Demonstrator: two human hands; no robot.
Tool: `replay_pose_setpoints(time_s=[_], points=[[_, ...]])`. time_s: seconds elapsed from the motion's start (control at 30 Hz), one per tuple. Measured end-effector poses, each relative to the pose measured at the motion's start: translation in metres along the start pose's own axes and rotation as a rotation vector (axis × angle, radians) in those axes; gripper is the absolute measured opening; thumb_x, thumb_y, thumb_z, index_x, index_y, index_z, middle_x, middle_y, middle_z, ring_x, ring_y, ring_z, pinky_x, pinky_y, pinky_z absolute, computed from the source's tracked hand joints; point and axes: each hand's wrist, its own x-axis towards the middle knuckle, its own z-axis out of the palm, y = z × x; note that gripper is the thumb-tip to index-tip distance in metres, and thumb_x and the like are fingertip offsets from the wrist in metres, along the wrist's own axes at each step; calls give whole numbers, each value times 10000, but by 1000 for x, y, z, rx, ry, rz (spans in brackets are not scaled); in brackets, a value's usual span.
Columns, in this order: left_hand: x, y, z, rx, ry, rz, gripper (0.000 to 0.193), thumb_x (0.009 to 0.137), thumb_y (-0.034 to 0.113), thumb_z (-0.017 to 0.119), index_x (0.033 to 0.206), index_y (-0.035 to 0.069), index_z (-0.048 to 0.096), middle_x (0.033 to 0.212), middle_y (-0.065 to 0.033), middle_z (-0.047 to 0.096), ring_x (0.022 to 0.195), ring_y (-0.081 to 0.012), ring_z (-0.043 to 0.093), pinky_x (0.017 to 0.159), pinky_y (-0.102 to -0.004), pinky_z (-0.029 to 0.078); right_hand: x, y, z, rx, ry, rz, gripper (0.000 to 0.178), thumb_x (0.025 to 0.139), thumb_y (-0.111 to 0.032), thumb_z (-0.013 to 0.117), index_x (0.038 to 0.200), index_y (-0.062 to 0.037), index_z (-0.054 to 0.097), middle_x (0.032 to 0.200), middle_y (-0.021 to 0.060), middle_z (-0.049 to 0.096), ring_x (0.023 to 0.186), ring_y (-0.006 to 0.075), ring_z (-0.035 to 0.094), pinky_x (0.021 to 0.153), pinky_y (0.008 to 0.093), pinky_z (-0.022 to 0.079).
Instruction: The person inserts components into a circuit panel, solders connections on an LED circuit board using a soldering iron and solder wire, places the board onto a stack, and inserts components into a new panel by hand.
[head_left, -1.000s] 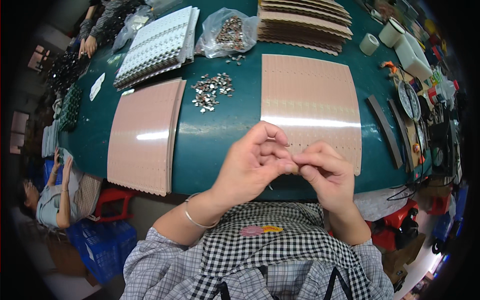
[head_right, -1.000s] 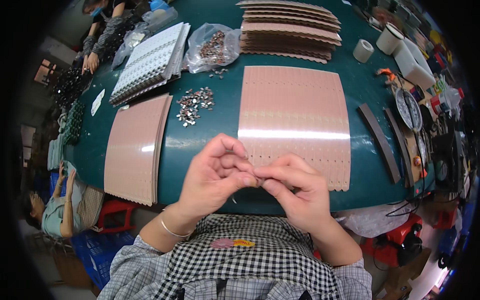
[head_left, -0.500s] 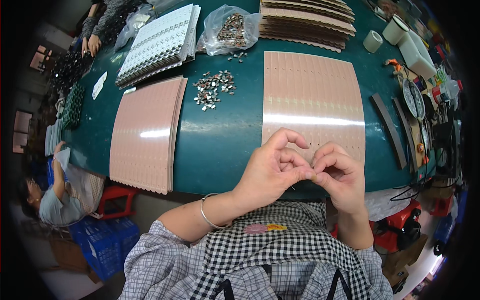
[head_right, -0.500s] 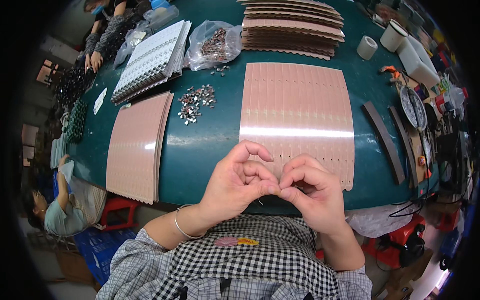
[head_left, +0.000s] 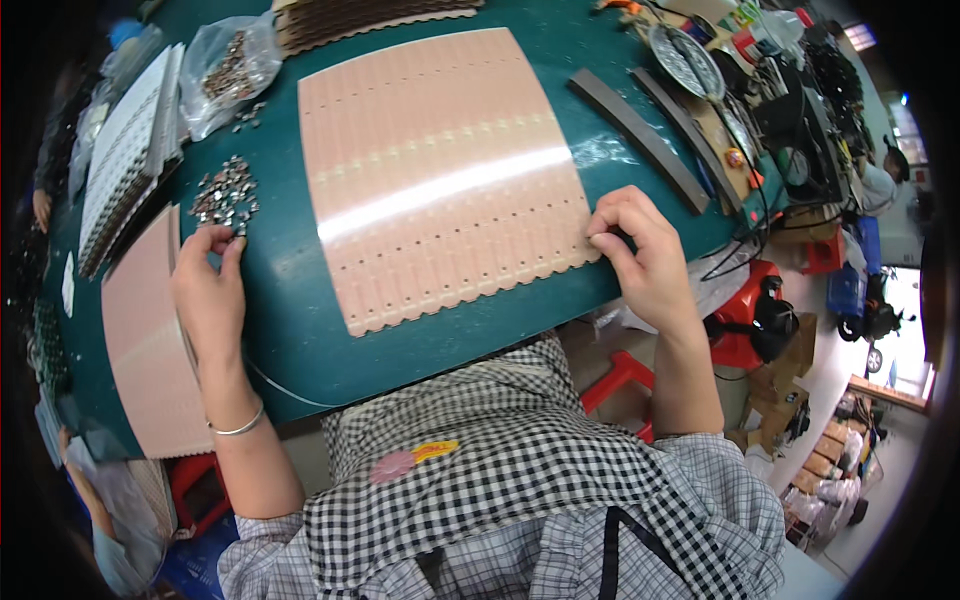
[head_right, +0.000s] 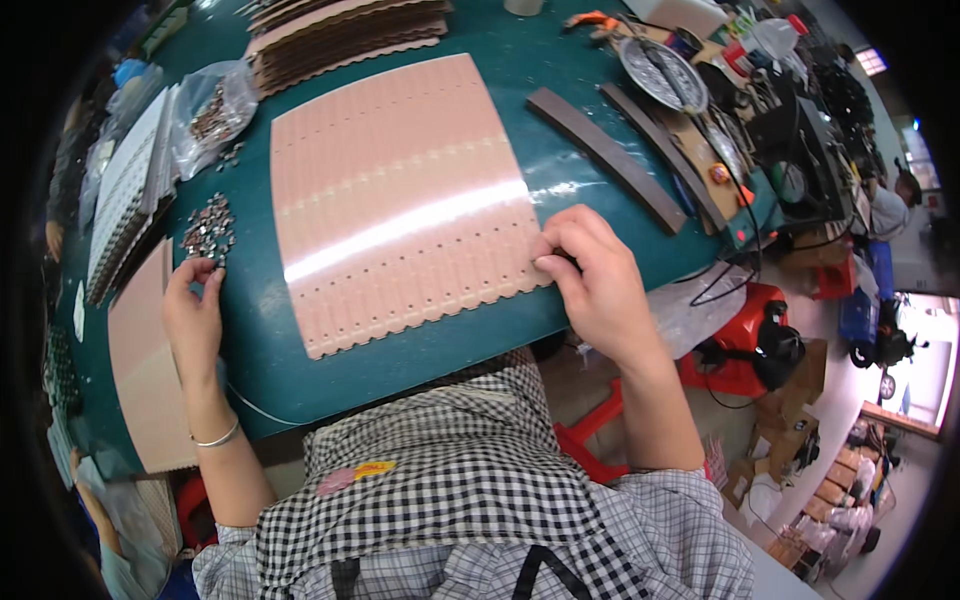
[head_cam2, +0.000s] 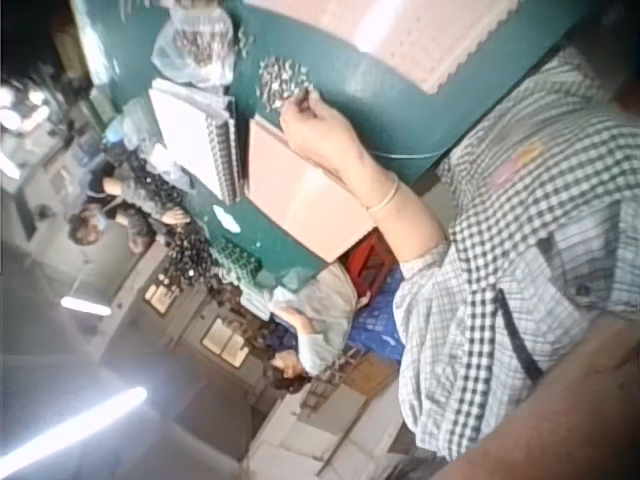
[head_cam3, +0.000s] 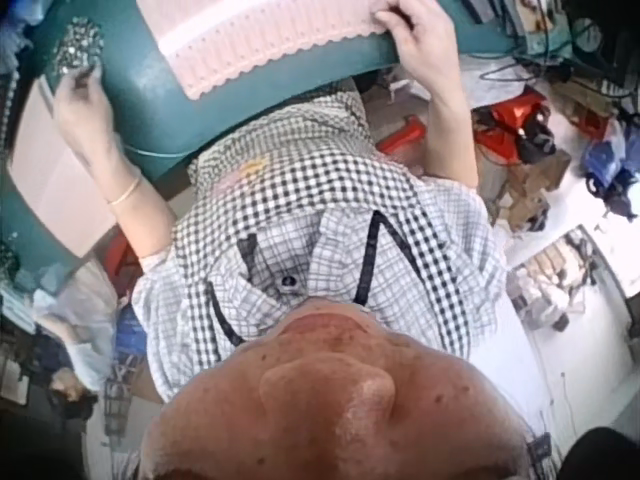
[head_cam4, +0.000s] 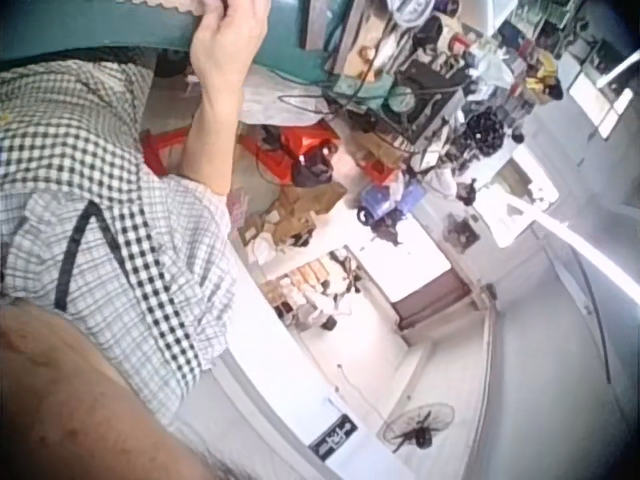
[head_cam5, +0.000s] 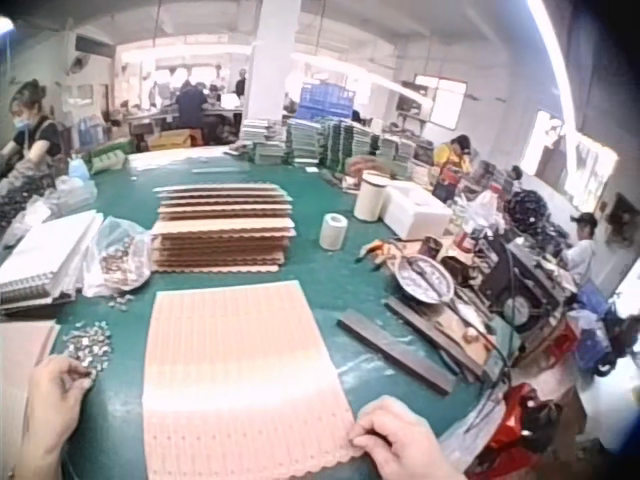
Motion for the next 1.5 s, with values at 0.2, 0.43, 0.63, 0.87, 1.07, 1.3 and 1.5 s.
replay_pose_setpoints(time_s=[0.2,0.43,0.63,0.87,1.07,1.3,1.5], points=[[-3,8,2,-51,-6,-44,113,821,46,726,930,23,711,785,-57,656,631,-127,505,607,-270,423,-5,9,-6,-77,50,16,102,794,72,626,861,9,582,911,112,570,872,280,588,767,342,481],[-6,3,-1,-297,45,-86,101,915,74,677,965,-12,689,870,-11,669,736,-75,560,663,-204,439,17,17,3,-84,125,-20,103,795,42,643,862,3,576,906,107,577,876,286,586,765,352,475],[-25,42,-14,-540,-93,-107,134,979,66,585,1041,-26,661,895,-60,684,863,-104,631,795,-231,484,26,19,8,-180,109,-58,105,790,9,667,866,-9,596,917,99,593,898,294,588,775,373,478],[-38,59,-13,-718,-277,-88,153,992,91,573,1078,-17,639,942,-47,666,885,-92,602,824,-219,447,28,20,8,-144,99,-33,100,791,13,669,868,-8,609,908,97,597,882,291,598,770,365,482],[-42,60,-9,-794,-320,-118,130,989,87,575,1044,-19,629,930,-50,661,896,-105,612,848,-230,452,30,20,8,-178,90,-65,105,784,20,674,861,-5,607,902,98,594,876,293,602,760,366,483],[-45,70,-9,-835,-334,-148,106,974,51,591,1014,-40,629,909,-61,668,860,-96,631,798,-212,470,35,15,6,-304,74,-188,117,757,5,696,842,-12,618,884,95,595,851,293,597,739,376,486],[-47,79,-11,-961,-331,-137,88,948,43,635,992,-31,653,915,-60,683,857,-88,633,782,-200,466,33,18,11,-345,111,-236,109,737,-4,714,813,-17,637,847,82,597,822,283,590,715,372,484]])
